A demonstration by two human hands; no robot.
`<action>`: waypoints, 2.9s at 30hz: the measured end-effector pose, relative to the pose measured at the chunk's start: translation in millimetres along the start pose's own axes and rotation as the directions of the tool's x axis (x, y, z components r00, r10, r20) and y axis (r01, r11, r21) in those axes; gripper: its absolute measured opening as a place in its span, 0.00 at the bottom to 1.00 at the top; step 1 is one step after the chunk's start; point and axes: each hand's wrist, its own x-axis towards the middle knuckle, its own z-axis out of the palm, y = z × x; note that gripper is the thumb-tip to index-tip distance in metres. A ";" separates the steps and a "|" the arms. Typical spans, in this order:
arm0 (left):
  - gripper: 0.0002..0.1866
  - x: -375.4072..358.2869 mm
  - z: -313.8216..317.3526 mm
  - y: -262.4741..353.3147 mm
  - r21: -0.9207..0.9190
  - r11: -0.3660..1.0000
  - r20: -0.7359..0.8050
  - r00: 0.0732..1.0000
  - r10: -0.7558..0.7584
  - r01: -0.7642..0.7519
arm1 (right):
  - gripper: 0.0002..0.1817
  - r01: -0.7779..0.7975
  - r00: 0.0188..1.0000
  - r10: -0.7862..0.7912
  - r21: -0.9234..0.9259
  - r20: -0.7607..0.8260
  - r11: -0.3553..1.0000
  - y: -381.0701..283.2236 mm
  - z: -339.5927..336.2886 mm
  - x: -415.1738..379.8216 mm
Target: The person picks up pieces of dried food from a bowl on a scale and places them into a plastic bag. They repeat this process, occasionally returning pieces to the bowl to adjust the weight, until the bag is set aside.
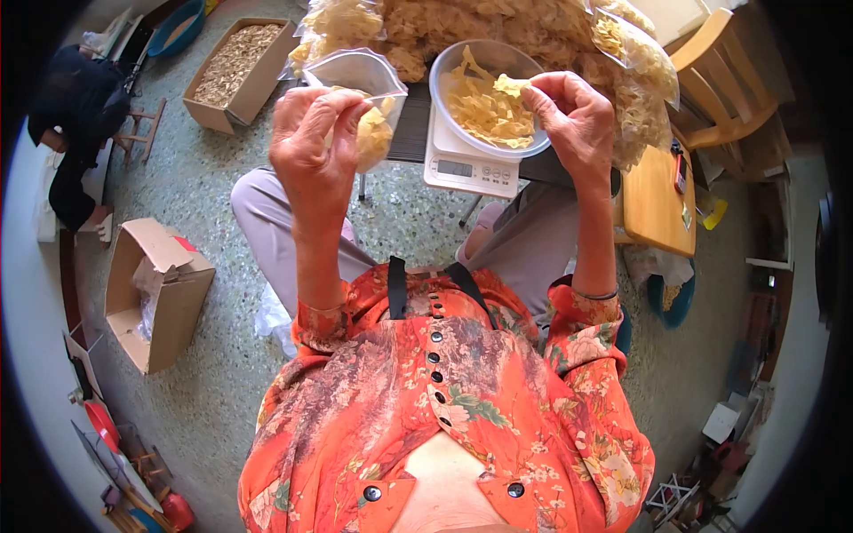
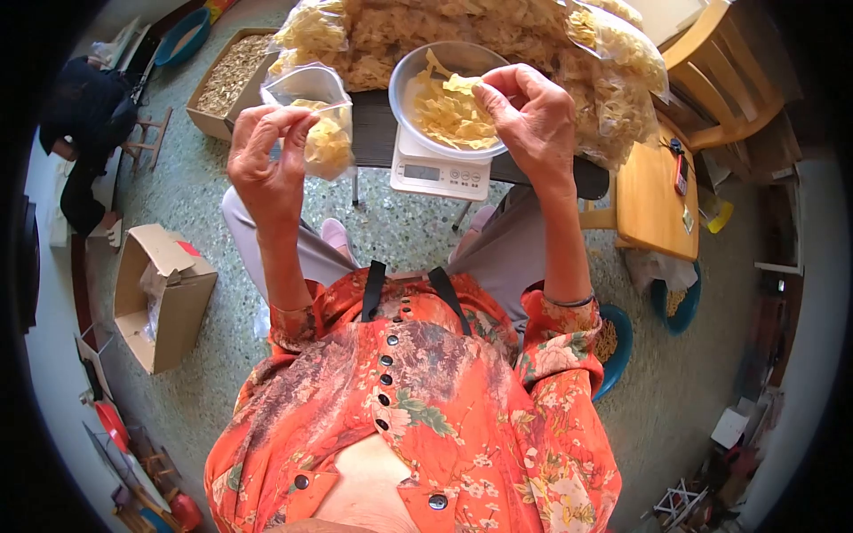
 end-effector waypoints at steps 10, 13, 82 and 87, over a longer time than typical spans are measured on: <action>0.10 5.3 8.3 3.2 0.010 0.999 -0.025 0.999 0.048 -0.048 | 0.08 0.400 0.902 -0.370 0.107 -0.224 0.910 -86.3 58.5 -4.2; 0.10 6.4 14.3 4.5 -0.039 0.999 -0.038 0.999 0.033 -0.034 | 0.09 0.493 0.856 -0.499 -0.073 -0.138 0.867 -82.5 84.2 6.3; 0.08 4.3 4.1 9.5 -0.015 0.999 0.041 0.998 0.043 -0.043 | 0.08 0.442 0.896 -0.440 0.018 -0.069 0.897 -68.6 83.8 5.7; 0.08 8.5 0.9 3.4 0.011 0.996 0.056 0.994 0.090 -0.090 | 0.13 0.464 0.870 -0.463 0.039 0.171 0.885 -83.6 58.9 3.7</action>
